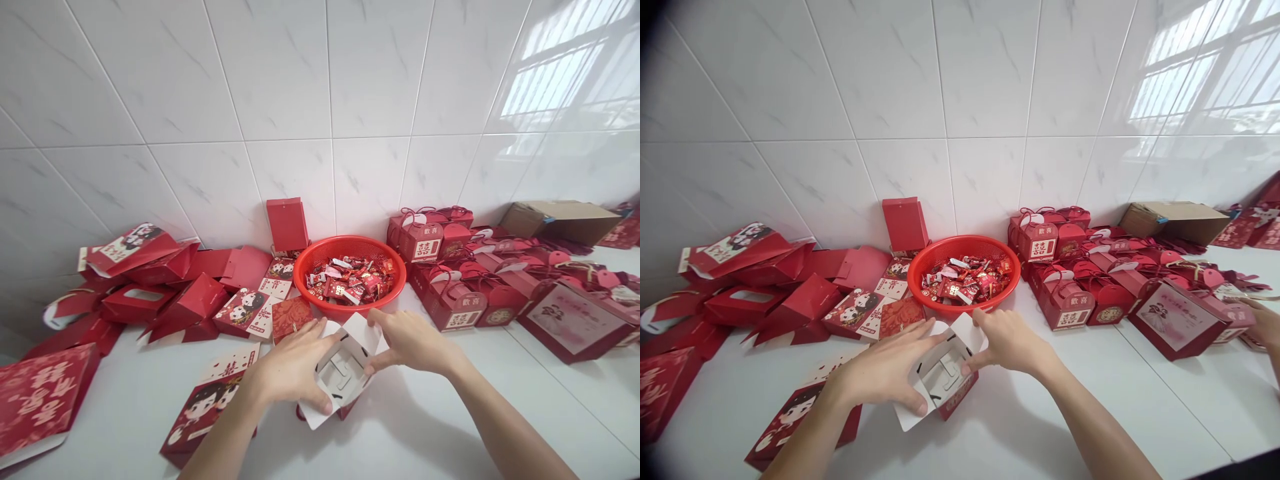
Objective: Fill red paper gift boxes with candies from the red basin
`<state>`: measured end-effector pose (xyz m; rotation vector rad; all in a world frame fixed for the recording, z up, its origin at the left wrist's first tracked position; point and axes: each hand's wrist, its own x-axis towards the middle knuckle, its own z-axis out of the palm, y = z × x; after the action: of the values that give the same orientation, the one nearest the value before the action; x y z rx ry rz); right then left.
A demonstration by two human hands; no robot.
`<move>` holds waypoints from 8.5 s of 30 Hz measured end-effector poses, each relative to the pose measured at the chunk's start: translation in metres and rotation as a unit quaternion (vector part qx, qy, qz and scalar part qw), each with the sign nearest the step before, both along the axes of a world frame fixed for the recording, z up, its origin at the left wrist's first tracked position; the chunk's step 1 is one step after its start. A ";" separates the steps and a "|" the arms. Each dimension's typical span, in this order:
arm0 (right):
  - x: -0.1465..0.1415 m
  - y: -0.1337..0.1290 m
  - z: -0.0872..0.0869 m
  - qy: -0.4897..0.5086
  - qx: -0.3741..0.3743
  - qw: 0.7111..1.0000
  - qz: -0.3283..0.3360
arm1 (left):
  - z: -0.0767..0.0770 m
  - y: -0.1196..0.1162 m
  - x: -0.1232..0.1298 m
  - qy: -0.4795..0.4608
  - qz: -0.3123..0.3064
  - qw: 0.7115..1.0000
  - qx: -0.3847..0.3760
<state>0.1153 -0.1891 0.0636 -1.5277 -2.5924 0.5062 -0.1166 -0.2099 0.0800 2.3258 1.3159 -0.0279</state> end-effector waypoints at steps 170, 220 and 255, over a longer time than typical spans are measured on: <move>-0.021 0.034 0.031 0.126 -0.040 0.975 0.178 | 0.009 0.043 -0.019 -0.016 0.019 0.998 -0.061; -0.017 0.025 0.035 -0.003 -0.074 0.997 0.038 | 0.014 0.034 -0.013 -0.028 0.010 1.000 -0.002; -0.022 0.052 0.009 -0.102 -0.176 0.976 0.081 | -0.007 0.030 0.021 0.021 -0.026 0.994 -0.105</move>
<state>0.0934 -0.1374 0.0723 -1.5385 -2.9260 0.9164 -0.0954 -0.1795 0.0729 2.1906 1.2097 -0.2223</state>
